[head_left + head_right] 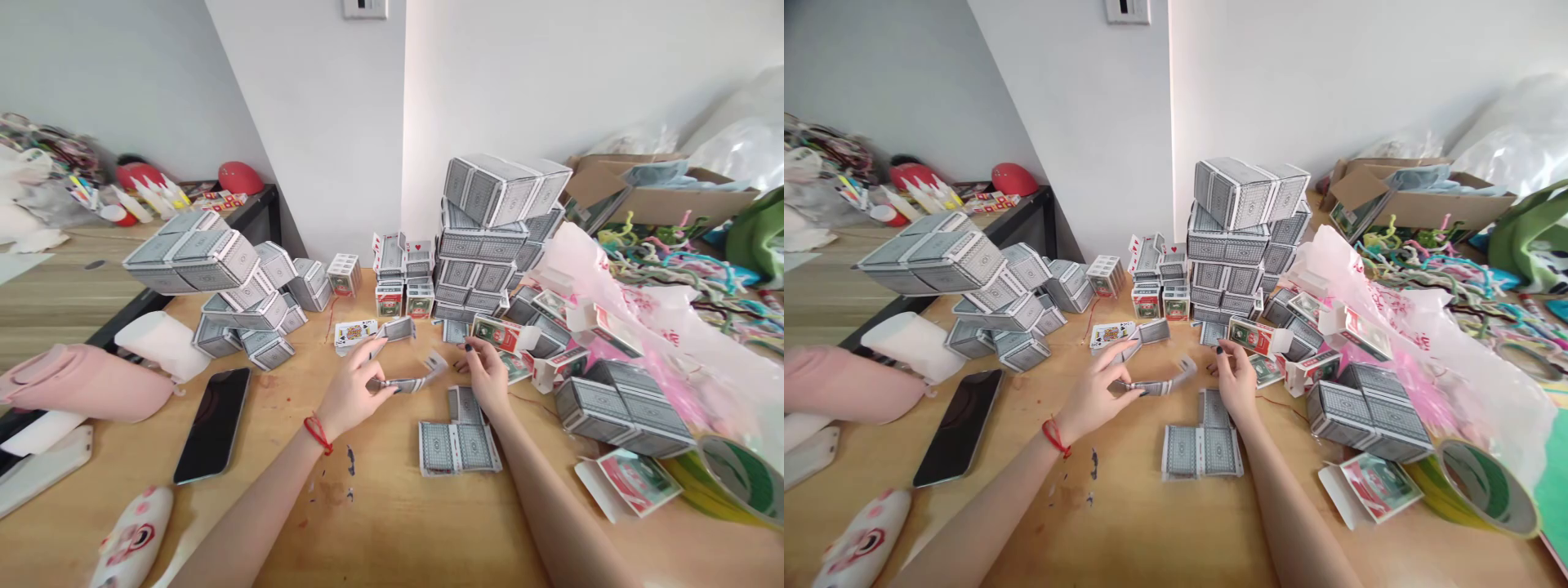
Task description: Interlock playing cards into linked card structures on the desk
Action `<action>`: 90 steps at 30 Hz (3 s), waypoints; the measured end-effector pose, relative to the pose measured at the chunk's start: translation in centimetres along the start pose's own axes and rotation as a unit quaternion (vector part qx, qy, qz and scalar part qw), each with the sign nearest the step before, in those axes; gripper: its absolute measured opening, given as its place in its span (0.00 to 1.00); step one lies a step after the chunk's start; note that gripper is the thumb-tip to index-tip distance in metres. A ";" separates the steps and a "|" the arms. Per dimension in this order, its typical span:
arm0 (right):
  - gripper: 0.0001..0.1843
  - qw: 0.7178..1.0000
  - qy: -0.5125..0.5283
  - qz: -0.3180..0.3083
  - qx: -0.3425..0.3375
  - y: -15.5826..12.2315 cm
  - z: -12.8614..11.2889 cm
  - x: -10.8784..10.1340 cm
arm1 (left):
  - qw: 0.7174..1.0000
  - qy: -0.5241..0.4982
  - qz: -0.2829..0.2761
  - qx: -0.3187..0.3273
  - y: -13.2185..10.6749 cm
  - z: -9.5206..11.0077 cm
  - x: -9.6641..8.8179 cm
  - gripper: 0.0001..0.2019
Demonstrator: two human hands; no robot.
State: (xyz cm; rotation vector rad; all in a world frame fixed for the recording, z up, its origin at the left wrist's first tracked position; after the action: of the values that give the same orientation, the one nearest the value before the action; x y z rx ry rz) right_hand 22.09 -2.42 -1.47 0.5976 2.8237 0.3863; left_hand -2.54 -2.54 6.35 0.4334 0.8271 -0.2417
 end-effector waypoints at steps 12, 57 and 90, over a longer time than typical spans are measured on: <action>0.19 0.991 0.008 -0.123 -0.041 -0.8 -1.5 1.8 | 0.992 -0.055 0.043 -0.101 -4.5 4.0 3.2 0.21; 0.26 0.865 -0.462 -0.172 -0.096 2.5 -1.5 3.0 | 0.934 -0.327 -0.014 -0.146 2.1 -4.1 3.4 0.18; 0.18 0.950 0.165 -0.234 0.122 5.5 -1.0 8.0 | 0.956 -0.274 0.004 -0.106 2.0 -3.7 3.7 0.24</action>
State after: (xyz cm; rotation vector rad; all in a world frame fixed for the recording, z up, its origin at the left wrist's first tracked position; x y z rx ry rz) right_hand 16.74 5.63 -0.19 -0.1276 3.2269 0.0479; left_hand -1.79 0.82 1.86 0.1508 0.3003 -0.2476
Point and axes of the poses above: each hand's wrist, its own y-axis towards the middle knuckle, its own x-axis out of the palm, z = x × y, the point moved 6 cm from there along y, towards the middle knuckle, and after that the axes turned 12 degrees about -x, right-handed, at the moved point
